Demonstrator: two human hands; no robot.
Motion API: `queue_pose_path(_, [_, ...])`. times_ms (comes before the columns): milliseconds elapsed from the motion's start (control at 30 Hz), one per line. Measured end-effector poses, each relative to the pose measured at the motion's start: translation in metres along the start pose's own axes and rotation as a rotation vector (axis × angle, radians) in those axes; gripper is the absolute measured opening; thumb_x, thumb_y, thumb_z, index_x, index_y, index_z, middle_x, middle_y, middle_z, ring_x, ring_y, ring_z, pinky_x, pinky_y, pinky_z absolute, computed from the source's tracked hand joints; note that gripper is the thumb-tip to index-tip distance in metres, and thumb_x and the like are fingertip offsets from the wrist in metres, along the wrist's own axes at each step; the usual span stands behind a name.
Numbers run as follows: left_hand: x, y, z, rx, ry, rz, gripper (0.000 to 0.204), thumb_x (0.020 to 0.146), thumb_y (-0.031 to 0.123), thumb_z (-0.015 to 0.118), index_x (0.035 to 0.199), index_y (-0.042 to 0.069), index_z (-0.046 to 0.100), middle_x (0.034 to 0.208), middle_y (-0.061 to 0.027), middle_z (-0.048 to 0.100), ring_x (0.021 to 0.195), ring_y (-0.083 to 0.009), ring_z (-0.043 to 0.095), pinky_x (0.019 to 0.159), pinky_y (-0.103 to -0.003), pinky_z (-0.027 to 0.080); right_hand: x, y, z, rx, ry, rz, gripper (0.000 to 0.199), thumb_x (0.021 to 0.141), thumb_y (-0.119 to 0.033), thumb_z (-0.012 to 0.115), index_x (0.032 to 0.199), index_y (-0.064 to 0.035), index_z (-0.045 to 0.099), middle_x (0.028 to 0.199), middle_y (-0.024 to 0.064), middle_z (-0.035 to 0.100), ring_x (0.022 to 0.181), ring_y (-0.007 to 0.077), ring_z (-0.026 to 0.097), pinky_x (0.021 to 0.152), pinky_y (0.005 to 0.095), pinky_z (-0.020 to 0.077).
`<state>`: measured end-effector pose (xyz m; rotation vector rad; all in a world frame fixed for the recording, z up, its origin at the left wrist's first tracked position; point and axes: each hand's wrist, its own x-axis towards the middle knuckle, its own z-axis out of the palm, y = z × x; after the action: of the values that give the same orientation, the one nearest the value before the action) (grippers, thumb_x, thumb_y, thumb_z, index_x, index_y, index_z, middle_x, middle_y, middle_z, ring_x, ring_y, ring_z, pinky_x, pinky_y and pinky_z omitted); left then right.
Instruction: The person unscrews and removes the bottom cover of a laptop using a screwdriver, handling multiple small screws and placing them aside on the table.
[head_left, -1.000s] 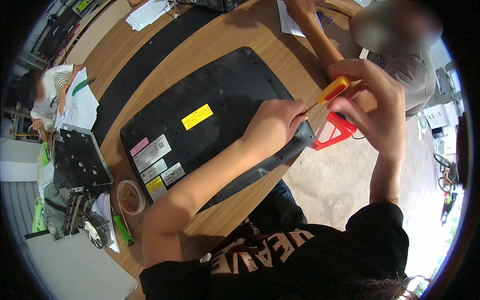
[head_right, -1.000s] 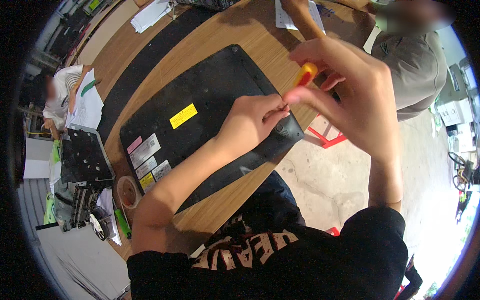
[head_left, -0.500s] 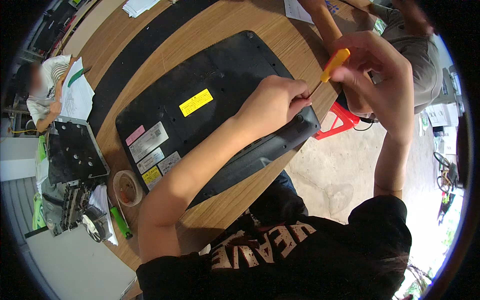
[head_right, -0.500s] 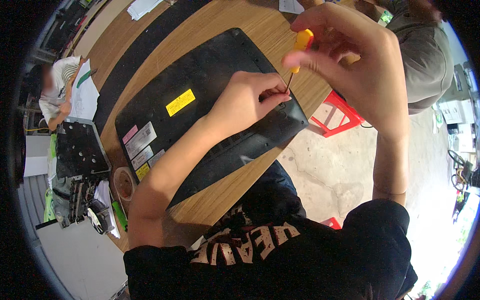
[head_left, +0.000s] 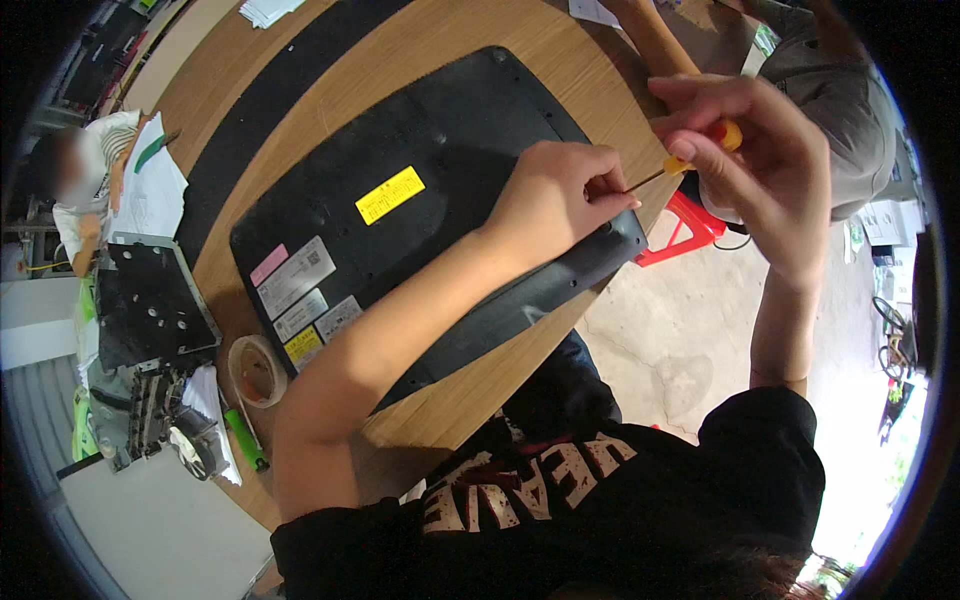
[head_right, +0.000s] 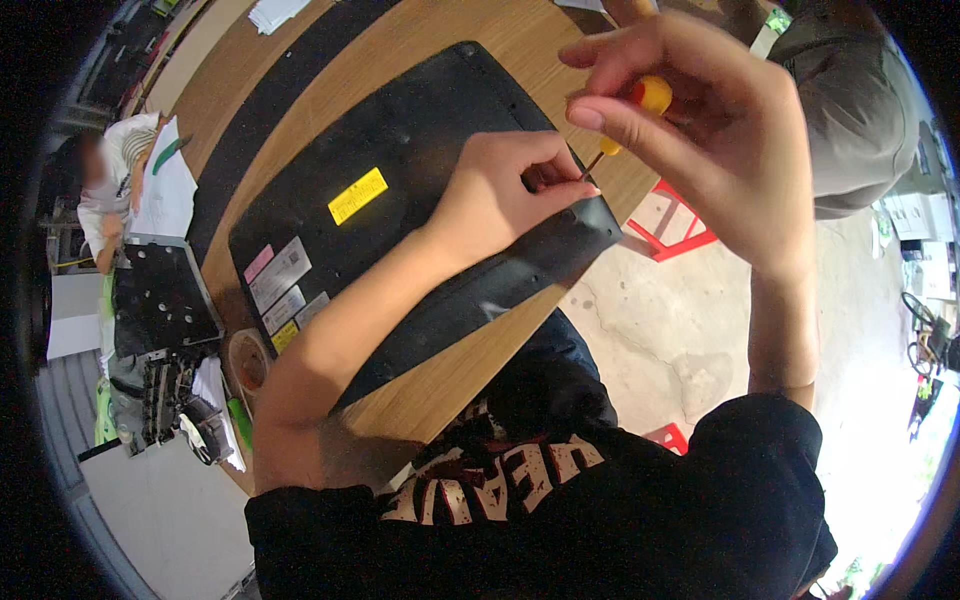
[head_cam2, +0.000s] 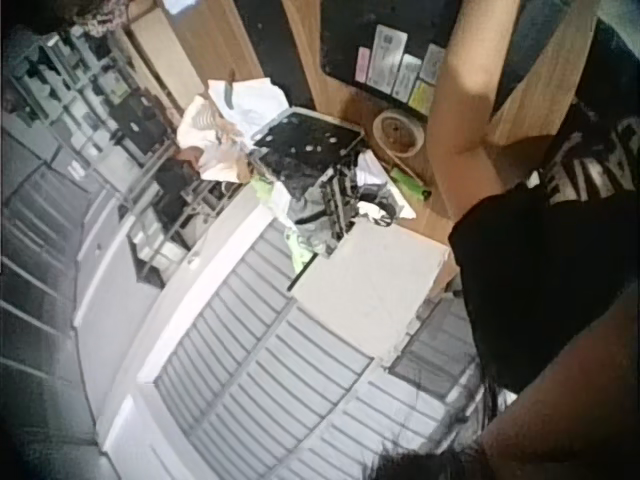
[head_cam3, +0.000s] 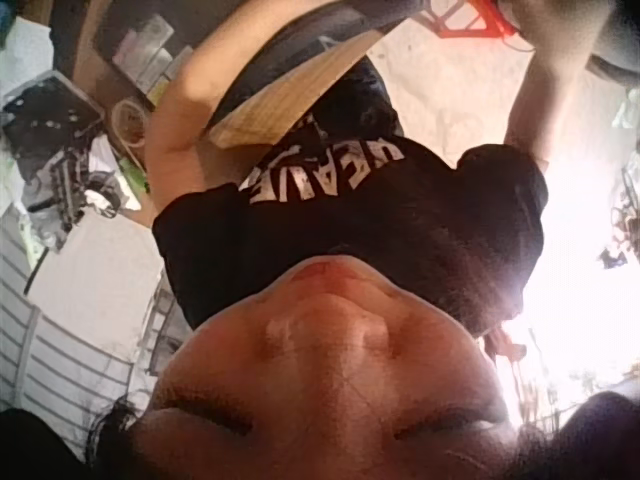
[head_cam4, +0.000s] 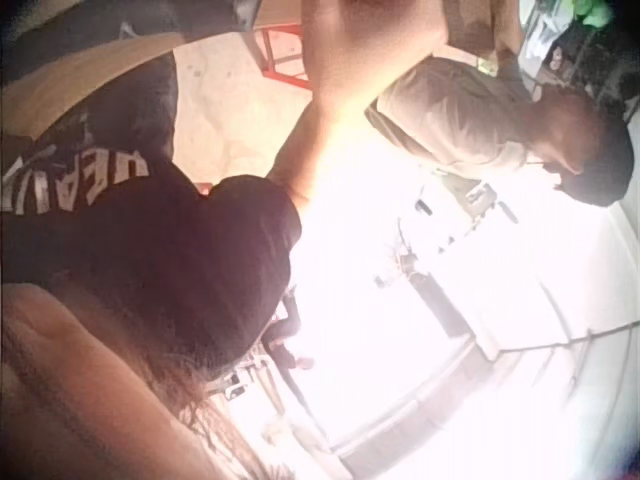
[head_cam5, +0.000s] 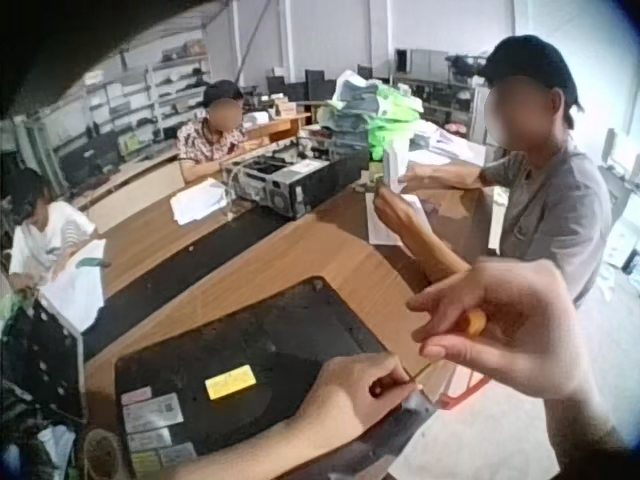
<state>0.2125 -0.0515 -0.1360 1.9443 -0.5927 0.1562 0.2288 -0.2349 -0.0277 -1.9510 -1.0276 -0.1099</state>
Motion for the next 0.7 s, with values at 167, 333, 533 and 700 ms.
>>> queue_pose_path(167, [0.002, 0.001, 0.007, -0.069, 0.025, -0.015, 0.019, 0.078, 0.014, 0.077, 0.081, 0.002, 0.063, 0.073, -0.0088, 0.066, 0.064, -0.0165, 0.065, 0.062, -0.027, 0.052, -0.005, 0.028, -0.004, 0.076, 0.035, -0.097, 0.027, 0.088, -0.011, 0.068, 0.111, 0.0014, 0.063, 0.102, 0.0116, 0.061, 0.094, 0.0199, 0.065, 0.090, 0.0355, 0.0524])
queue_pose_path(333, [0.003, -0.010, -0.010, 0.040, -0.099, 0.042, 0.017, 0.078, 0.013, 0.076, 0.087, 0.004, 0.065, 0.082, -0.0082, 0.066, 0.075, -0.0209, 0.066, 0.070, -0.031, 0.053, -0.009, 0.029, 0.002, 0.245, 0.016, 0.018, 0.033, 0.091, -0.012, 0.064, 0.120, 0.0015, 0.058, 0.101, 0.0116, 0.061, 0.096, 0.0205, 0.063, 0.092, 0.0352, 0.0509])
queue_pose_path(533, [-0.001, -0.019, -0.015, 0.250, -0.138, 0.237, 0.014, 0.078, 0.011, 0.072, 0.090, 0.006, 0.069, 0.091, -0.0061, 0.063, 0.092, -0.0262, 0.060, 0.083, -0.037, 0.049, -0.010, 0.039, -0.004, 0.246, -0.046, -0.101, 0.032, 0.101, -0.013, 0.043, 0.130, 0.0007, 0.046, 0.128, 0.0204, 0.055, 0.116, 0.0262, 0.059, 0.094, 0.0369, 0.0489])
queue_pose_path(700, [0.003, -0.022, -0.009, 0.233, -0.156, 0.263, 0.012, 0.078, 0.012, 0.072, 0.086, 0.006, 0.065, 0.091, -0.0072, 0.062, 0.092, -0.0274, 0.059, 0.083, -0.038, 0.048, -0.009, 0.037, 0.005, 0.216, -0.088, -0.183, 0.033, 0.101, -0.014, 0.044, 0.129, 0.0015, 0.048, 0.121, 0.0165, 0.055, 0.110, 0.0257, 0.061, 0.094, 0.0376, 0.0506])
